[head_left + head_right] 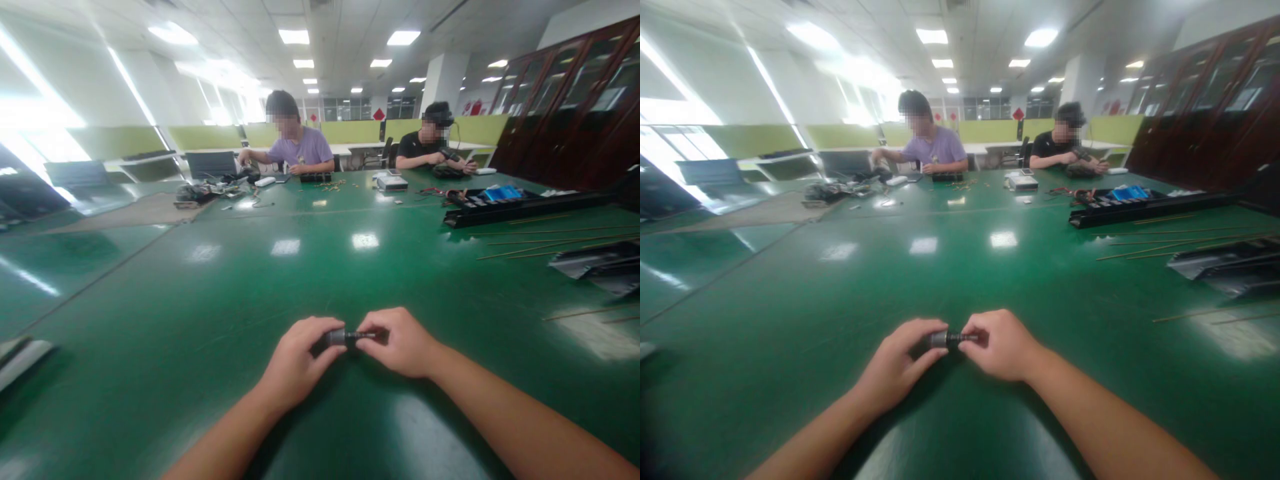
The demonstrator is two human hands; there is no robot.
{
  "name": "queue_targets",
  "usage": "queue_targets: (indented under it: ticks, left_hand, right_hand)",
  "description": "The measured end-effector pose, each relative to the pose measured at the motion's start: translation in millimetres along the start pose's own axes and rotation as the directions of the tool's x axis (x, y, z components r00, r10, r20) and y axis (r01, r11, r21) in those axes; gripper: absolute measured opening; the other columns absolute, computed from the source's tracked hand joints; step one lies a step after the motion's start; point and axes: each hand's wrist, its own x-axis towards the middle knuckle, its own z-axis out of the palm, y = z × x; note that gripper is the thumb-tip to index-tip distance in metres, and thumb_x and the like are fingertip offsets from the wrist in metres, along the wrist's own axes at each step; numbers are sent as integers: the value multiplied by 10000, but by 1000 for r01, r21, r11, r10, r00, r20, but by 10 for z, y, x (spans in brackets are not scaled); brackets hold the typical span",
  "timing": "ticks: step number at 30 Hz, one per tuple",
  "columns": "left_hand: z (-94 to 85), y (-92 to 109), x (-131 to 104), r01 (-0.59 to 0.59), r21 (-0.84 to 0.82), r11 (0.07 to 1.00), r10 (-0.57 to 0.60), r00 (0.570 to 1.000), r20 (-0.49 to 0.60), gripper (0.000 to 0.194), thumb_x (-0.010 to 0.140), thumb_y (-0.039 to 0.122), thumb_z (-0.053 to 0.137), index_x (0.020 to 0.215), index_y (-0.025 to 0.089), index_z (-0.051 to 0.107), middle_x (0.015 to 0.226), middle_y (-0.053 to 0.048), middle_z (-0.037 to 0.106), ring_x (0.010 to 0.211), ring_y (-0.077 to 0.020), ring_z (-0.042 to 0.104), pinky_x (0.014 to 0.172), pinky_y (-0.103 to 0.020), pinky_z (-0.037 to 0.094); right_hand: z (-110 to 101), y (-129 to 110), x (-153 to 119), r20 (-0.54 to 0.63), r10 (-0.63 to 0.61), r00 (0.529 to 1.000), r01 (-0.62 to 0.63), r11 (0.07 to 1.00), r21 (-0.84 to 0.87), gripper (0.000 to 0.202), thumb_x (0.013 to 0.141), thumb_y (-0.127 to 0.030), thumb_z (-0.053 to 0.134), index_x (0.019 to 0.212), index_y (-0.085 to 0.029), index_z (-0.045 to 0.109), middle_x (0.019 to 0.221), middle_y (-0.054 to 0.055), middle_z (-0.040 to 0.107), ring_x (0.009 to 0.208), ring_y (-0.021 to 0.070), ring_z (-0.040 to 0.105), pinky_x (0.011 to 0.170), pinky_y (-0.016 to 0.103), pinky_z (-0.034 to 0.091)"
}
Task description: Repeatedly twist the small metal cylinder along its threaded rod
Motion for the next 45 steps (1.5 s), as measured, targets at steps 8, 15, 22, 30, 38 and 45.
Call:
queue_targets:
  ticks: [8,15,22,30,38,45]
  left_hand:
    - [-7,16,10,-11,1,1000,11,1000,-23,265,882,313,660,1143,295,620,1083,-8,686,1003,-190,626,905,-348,491]
    - [-8,4,4,3,-4,1000,-3,1000,-28,267,887,319,646,1147,258,632,1092,-51,683,1017,-207,629,919,-366,504]
    - [-16,2,3,11,0,1000,-11,1000,-25,276,880,307,658,1152,271,625,1102,-42,682,1027,-206,628,928,-373,504]
    - [-10,-13,-1,24,17,1000,-23,999,-38,285,862,308,680,1142,278,638,1098,-22,692,1028,-194,639,946,-358,511]
    - [-5,-30,1,64,4,998,-64,997,-33,296,858,304,682,1151,276,642,1116,-33,695,1033,-208,647,946,-377,520]
    - [-10,-33,5,69,15,997,-68,997,-42,288,863,311,666,1147,261,649,1110,-45,701,1020,-212,660,933,-375,537]
  right_hand:
    - [-4,-17,5,-13,20,1000,-20,1000,0,71,810,-248,704,855,-195,720,747,3,697,656,138,605,632,237,417]
    - [-15,-22,15,-17,35,999,-35,999,-9,61,808,-237,707,850,-195,721,736,3,692,650,139,601,632,241,419]
    - [-31,-30,15,-11,39,999,-39,999,-7,53,803,-225,708,844,-195,724,720,4,684,636,141,591,621,242,417]
    - [-27,6,16,-20,28,999,-28,1000,-11,51,802,-223,709,843,-195,719,723,-2,681,643,136,592,627,239,417]
    - [-44,-1,18,-25,40,999,-41,999,-19,53,799,-218,707,844,-194,724,705,-1,679,621,135,590,608,237,416]
    - [-44,22,17,-41,45,998,-46,999,-23,46,792,-208,707,834,-197,722,706,0,684,623,138,601,612,239,430]
